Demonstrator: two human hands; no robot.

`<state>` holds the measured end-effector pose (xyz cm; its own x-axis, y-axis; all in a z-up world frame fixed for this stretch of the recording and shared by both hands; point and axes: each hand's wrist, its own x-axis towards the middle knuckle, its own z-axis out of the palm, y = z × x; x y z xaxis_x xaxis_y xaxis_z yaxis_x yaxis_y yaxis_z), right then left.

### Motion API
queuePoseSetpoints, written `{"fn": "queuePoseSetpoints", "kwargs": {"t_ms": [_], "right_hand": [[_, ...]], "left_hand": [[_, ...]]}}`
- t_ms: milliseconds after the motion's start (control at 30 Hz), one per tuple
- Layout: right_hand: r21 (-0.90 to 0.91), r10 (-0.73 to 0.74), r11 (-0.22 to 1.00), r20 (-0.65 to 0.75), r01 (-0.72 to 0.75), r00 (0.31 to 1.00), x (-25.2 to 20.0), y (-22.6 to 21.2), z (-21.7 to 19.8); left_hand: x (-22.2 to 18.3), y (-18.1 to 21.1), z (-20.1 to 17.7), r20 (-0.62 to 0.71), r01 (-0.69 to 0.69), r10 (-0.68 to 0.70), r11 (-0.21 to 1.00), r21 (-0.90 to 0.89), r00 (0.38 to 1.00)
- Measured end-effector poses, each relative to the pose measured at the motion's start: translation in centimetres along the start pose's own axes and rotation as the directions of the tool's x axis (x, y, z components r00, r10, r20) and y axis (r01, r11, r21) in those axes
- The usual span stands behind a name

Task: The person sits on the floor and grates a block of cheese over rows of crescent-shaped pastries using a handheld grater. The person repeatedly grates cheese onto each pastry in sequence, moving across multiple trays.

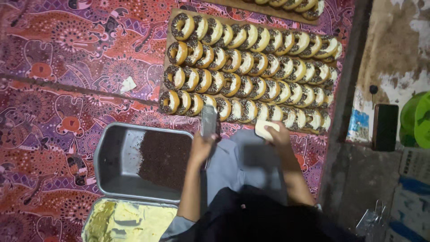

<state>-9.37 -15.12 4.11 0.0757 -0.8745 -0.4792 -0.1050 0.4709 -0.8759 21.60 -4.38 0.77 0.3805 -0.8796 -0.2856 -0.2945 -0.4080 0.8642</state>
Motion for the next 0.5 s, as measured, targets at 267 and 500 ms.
{"fn": "queuePoseSetpoints", "kwargs": {"t_ms": [267, 500], "right_hand": [[-0.126, 0.113, 0.987, 0.114, -0.099, 0.987, 0.5, -3.9, 4.6], [-0.468, 0.055, 0.883, 0.145, 0.019, 0.988, 3.3, -4.8, 9.0]], "left_hand": [[-3.6, 2.3, 4.4, -0.114, 0.02, -0.018, 1.0, 0.021, 0.993], [0.2, 0.6, 10.5, 0.223, 0.292, -0.194, 0.741, -0.605, 0.955]]}}
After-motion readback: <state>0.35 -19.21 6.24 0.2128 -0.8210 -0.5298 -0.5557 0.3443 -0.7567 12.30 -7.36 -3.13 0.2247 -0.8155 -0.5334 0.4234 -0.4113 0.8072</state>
